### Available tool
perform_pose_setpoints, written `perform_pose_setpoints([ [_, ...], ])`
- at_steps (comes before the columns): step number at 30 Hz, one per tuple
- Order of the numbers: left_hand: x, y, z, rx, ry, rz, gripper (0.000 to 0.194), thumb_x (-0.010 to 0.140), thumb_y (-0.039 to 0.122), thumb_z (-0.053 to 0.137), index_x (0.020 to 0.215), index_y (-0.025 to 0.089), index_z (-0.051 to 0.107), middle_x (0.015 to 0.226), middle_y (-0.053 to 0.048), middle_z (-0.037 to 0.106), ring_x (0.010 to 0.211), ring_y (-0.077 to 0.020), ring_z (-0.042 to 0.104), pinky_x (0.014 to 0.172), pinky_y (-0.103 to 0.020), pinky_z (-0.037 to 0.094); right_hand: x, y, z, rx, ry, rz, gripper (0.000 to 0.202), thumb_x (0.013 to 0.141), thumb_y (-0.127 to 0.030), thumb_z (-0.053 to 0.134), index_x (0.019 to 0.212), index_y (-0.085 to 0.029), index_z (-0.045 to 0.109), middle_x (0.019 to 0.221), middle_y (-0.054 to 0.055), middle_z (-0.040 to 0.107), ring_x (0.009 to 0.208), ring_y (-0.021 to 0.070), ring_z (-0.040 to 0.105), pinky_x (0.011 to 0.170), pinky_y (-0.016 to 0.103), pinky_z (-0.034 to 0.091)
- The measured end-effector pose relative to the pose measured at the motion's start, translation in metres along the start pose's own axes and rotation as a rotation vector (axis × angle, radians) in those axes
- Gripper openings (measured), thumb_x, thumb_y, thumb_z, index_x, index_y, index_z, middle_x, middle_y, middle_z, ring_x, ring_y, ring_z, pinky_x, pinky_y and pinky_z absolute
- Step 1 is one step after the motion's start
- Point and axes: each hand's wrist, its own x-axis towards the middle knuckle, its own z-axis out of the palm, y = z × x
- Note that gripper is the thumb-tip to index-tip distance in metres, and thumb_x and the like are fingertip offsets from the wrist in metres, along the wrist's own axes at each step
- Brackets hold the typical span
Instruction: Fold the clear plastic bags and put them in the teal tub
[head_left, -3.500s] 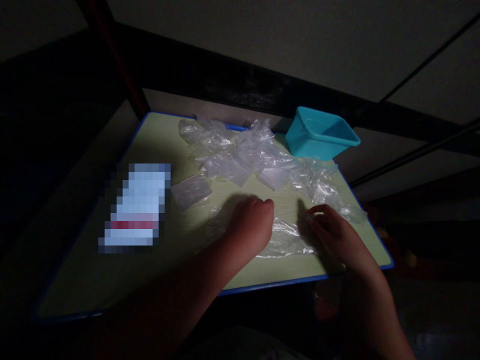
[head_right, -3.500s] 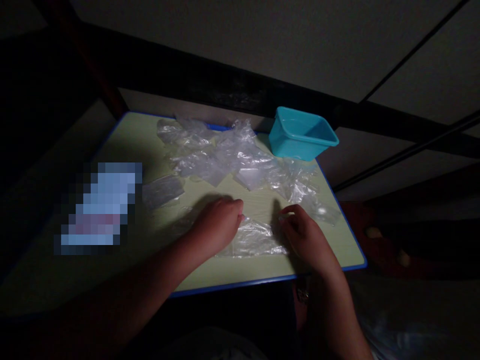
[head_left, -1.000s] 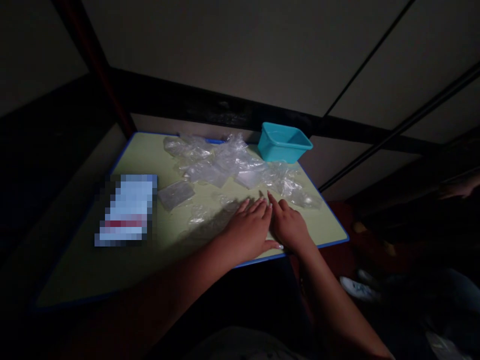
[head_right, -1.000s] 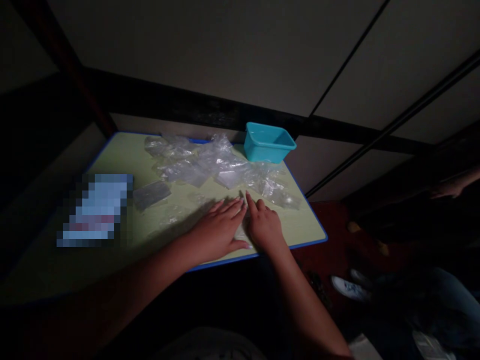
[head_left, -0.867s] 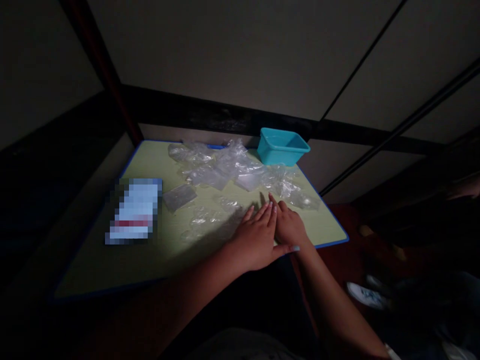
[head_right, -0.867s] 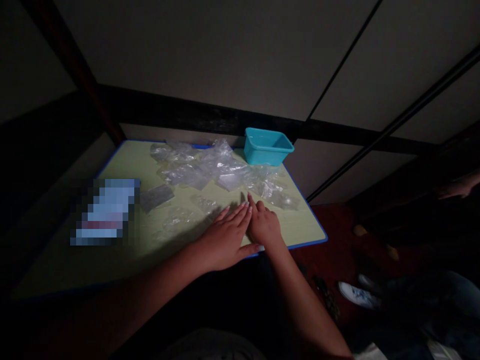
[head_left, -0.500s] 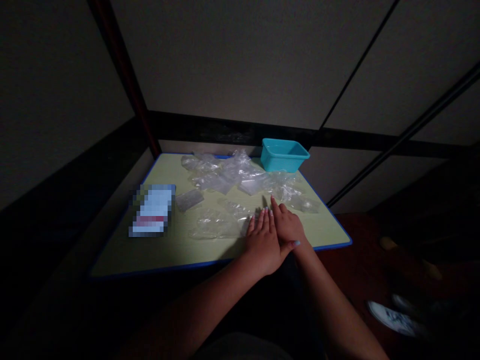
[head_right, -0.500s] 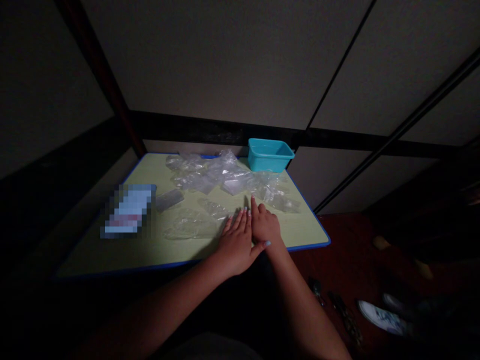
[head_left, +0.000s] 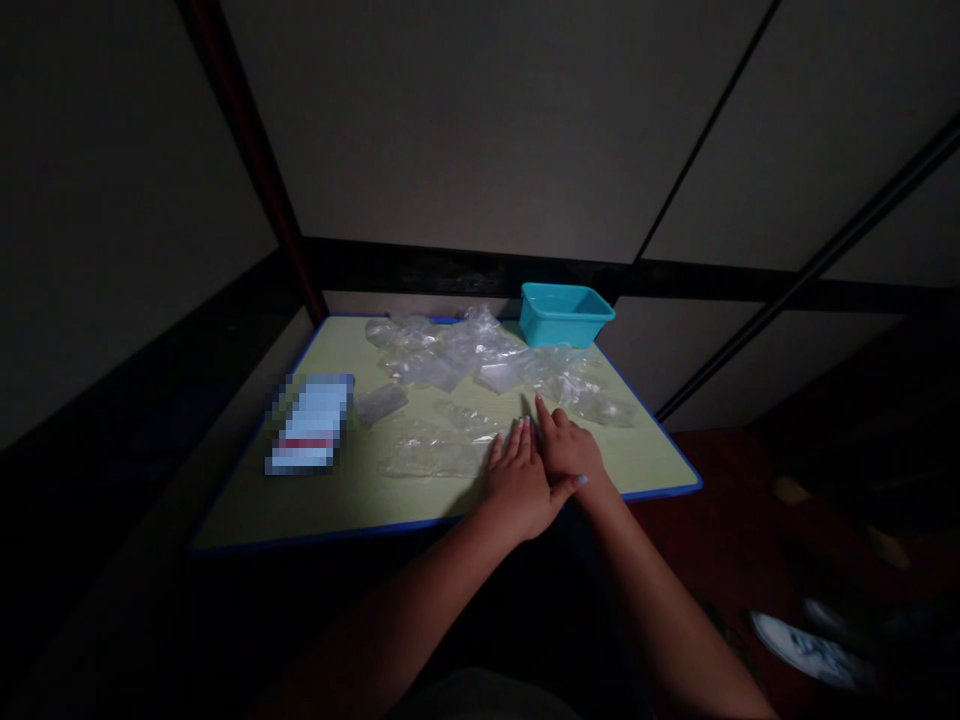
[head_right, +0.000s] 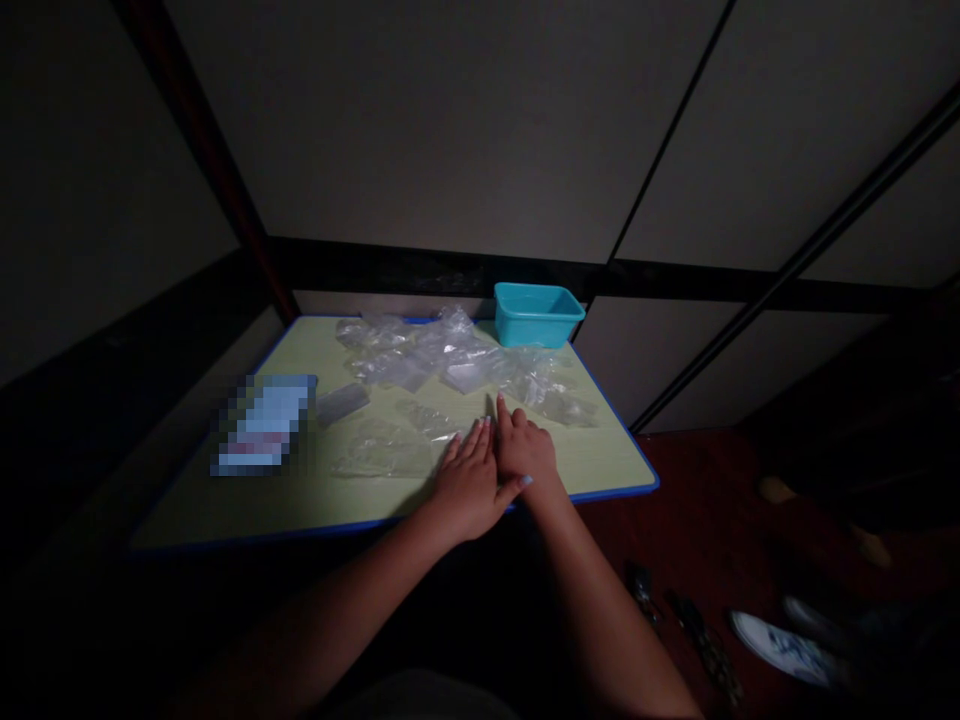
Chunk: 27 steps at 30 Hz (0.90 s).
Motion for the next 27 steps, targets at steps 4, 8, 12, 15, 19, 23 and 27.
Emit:
perform_pose_setpoints([
  [4, -0.002, -0.005, 0.002, 0.002, 0.004, 0.007, 0.088, 0.089, 0.068, 0.01, 0.147, 0.003, 0.024, 0.154, -0.016, 0.019, 0.144, -0.026, 0.01, 0.116, -0.048, 0.011, 0.001, 0.001, 0.002, -0.029, -0.025, 0.001, 0.059, 0.098, -0.039, 0.024, 0.151, -0.018, 0.008, 0.116, 0.015, 0.054, 0.096, 0.0229, 0.061, 0.075, 0.032, 0.045],
  [8, -0.006, -0.012, 0.002, 0.033, 0.016, -0.004, 0.088, 0.088, 0.069, 0.008, 0.148, 0.006, 0.022, 0.155, -0.013, 0.017, 0.144, -0.0252, 0.008, 0.116, -0.047, 0.011, 0.001, 0.003, 0.005, -0.083, -0.017, -0.015, 0.059, 0.098, -0.033, 0.026, 0.151, -0.016, 0.006, 0.118, 0.016, 0.053, 0.094, 0.0224, 0.062, 0.073, 0.031, 0.046],
  [12, -0.01, -0.021, -0.001, 0.054, 0.005, -0.024, 0.085, 0.09, 0.067, 0.01, 0.148, 0.006, 0.022, 0.155, -0.012, 0.014, 0.144, -0.0237, 0.008, 0.116, -0.047, 0.011, -0.001, 0.003, 0.004, -0.119, 0.013, -0.042, 0.058, 0.097, -0.026, 0.029, 0.15, -0.015, 0.01, 0.116, 0.017, 0.055, 0.092, 0.0214, 0.062, 0.071, 0.029, 0.047],
  [15, -0.012, -0.028, -0.006, 0.06, -0.002, -0.033, 0.081, 0.091, 0.065, 0.014, 0.148, 0.008, 0.024, 0.156, -0.011, 0.014, 0.144, -0.0223, 0.008, 0.116, -0.047, 0.011, -0.003, 0.003, 0.001, -0.099, 0.036, -0.054, 0.059, 0.094, -0.02, 0.032, 0.15, -0.014, 0.014, 0.113, 0.017, 0.057, 0.09, 0.0212, 0.063, 0.071, 0.029, 0.047],
  [19, -0.015, -0.041, -0.012, 0.076, -0.008, -0.042, 0.074, 0.093, 0.061, 0.018, 0.148, 0.013, 0.023, 0.156, -0.007, 0.014, 0.144, -0.0205, 0.01, 0.116, -0.048, 0.012, -0.005, 0.003, 0.0, -0.064, 0.071, -0.071, 0.061, 0.091, -0.018, 0.035, 0.149, -0.013, 0.017, 0.112, 0.017, 0.057, 0.089, 0.0233, 0.063, 0.071, 0.031, 0.048],
  [23, -0.02, -0.057, -0.016, 0.112, 0.017, -0.038, 0.068, 0.094, 0.059, 0.023, 0.149, 0.018, 0.023, 0.156, -0.005, 0.017, 0.144, -0.0211, 0.011, 0.115, -0.047, 0.014, -0.005, 0.002, 0.0, -0.055, 0.069, -0.067, 0.062, 0.09, -0.018, 0.034, 0.149, -0.013, 0.017, 0.114, 0.016, 0.057, 0.089, 0.0239, 0.062, 0.072, 0.033, 0.049],
  [27, -0.026, -0.072, -0.019, 0.132, 0.036, -0.052, 0.064, 0.094, 0.058, 0.024, 0.148, 0.023, 0.023, 0.156, -0.004, 0.017, 0.144, -0.0206, 0.012, 0.115, -0.048, 0.014, -0.004, 0.002, 0.001, -0.056, 0.064, -0.068, 0.062, 0.09, -0.017, 0.033, 0.15, -0.013, 0.015, 0.115, 0.017, 0.056, 0.089, 0.0238, 0.061, 0.073, 0.034, 0.048],
])
